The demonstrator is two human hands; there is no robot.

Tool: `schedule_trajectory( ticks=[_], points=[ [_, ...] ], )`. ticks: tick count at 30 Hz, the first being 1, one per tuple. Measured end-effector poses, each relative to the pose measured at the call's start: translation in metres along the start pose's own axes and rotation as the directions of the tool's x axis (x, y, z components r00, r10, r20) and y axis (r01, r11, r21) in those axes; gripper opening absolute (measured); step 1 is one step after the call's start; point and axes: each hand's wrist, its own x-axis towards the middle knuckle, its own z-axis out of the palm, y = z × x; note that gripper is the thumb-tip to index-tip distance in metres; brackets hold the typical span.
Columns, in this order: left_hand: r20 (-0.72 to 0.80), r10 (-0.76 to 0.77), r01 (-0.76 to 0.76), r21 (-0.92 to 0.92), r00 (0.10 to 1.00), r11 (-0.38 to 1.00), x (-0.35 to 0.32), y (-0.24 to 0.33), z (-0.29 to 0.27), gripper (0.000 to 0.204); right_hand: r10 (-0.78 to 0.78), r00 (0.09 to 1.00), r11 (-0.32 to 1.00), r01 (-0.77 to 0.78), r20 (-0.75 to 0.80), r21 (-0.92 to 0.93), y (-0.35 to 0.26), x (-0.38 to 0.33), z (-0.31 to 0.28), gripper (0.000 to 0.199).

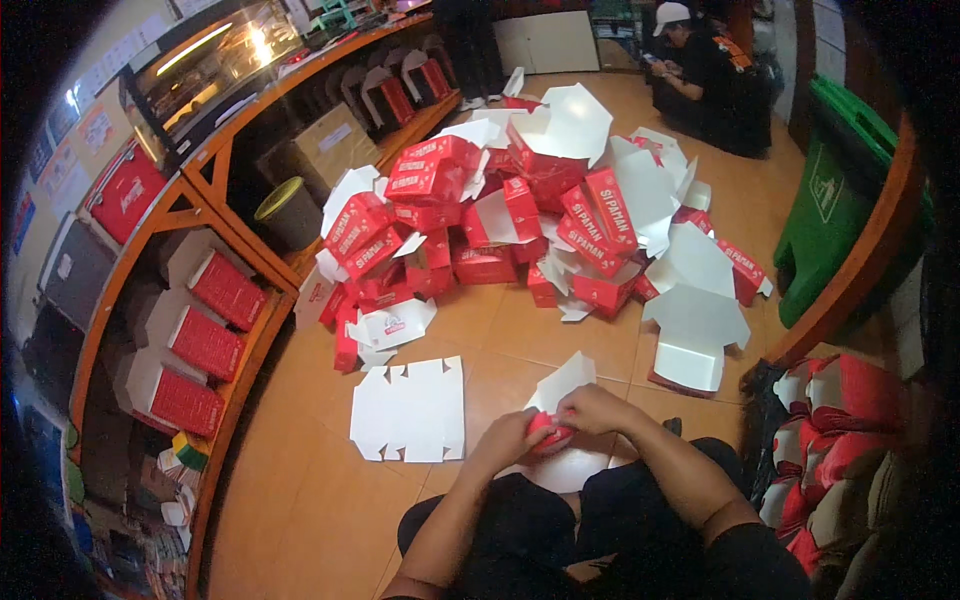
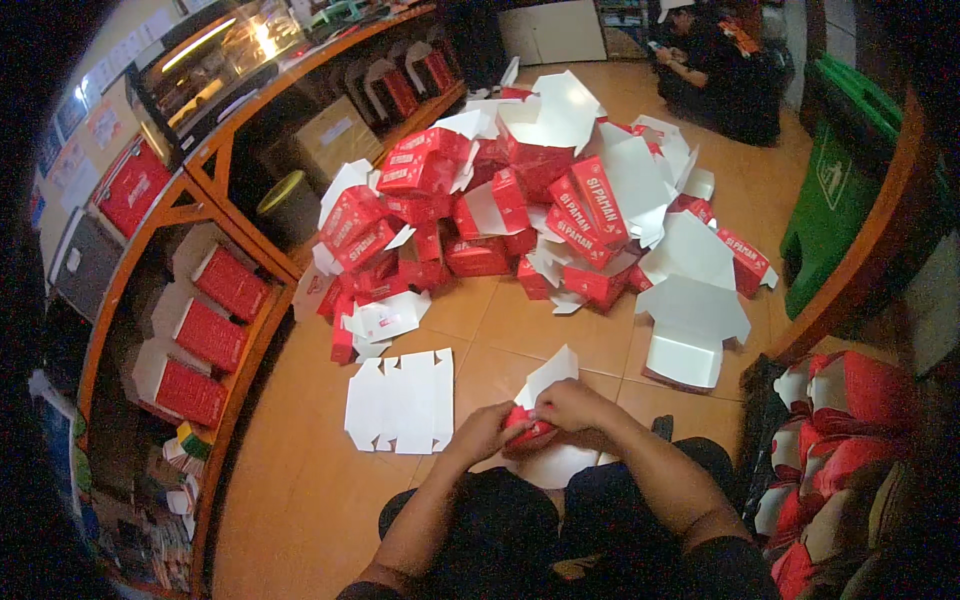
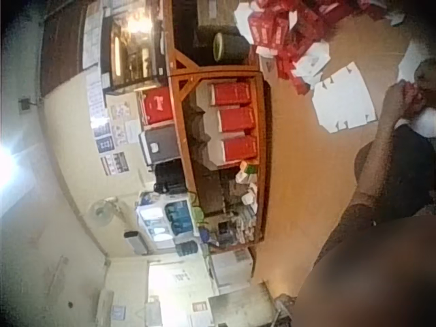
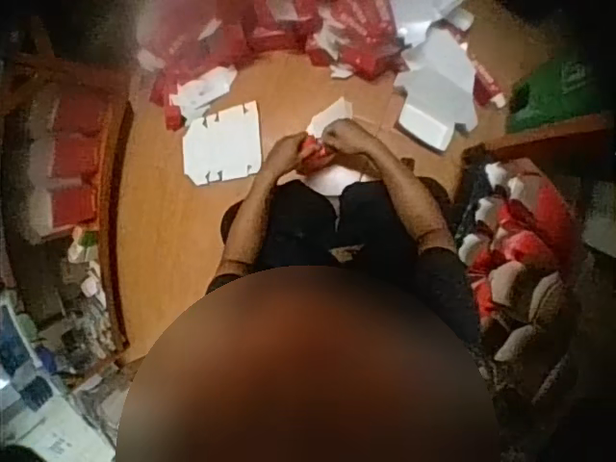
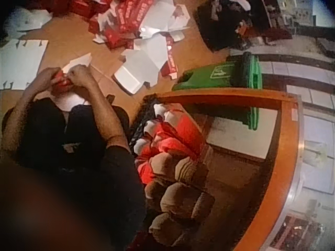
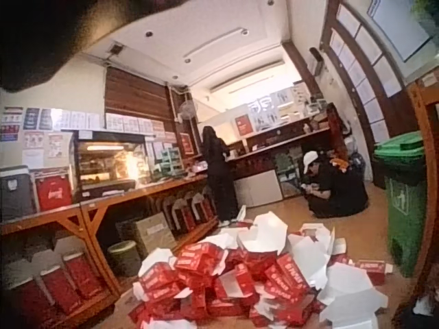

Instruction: The person sits on the floor and assembles red and white cardboard boxes by hand. They fold the flat pieces into rectangular shapes and place the finished boxes into a pile. The process is repeated continuously throughout the clip.

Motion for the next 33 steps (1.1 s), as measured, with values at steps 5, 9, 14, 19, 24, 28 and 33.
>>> schedule_trajectory(
  ticks=[5, 9, 14, 19, 24, 28, 33],
  points=[
    [0.126, -0.123, 0.148, -0.218, 0.984, 0.965, 0.0, -0.019, 0.001, 0.038, -0.017, 0.998, 0.997, 0.013, 0.054, 0.076, -0.004, -0.005, -0.007, 0.028],
    [0.145, -0.027, 0.048, -0.141, 0.989, 0.989, 0.0, -0.021, 0.013, 0.035, -0.008, 0.996, 0.997, 0.001, 0.087, 0.076, -0.015, -0.001, -0.008, 0.025],
    [-0.016, -0.194, 0.19, -0.144, 0.981, 0.971, -0.002, -0.017, 0.002, 0.037, -0.055, 0.933, 0.996, 0.025, -0.356, -0.087, -0.031, 0.003, -0.015, 0.03],
    [-0.287, -0.28, 0.212, -0.248, 0.916, 0.945, 0.005, -0.03, -0.002, 0.042, 0.192, 0.817, 0.981, -0.181, -0.544, 0.075, -0.023, 0.01, -0.007, 0.03],
    [-0.204, -0.311, 0.222, -0.365, 0.928, 0.904, 0.014, -0.019, 0.011, 0.04, 0.167, 0.751, 0.972, -0.018, -0.639, 0.233, 0.034, 0.033, 0.044, 0.022],
    [-0.362, -0.331, 0.254, -0.245, 0.871, 0.936, 0.018, -0.045, 0.027, 0.04, 0.309, 0.78, 0.892, -0.04, -0.544, 0.45, 0.063, 0.055, 0.046, 0.019],
    [-0.452, -0.36, 0.244, -0.295, 0.816, 0.924, 0.019, -0.065, 0.031, 0.043, 0.311, 0.71, 0.895, 0.004, -0.631, 0.445, 0.052, 0.05, 0.036, 0.018]
  ],
)
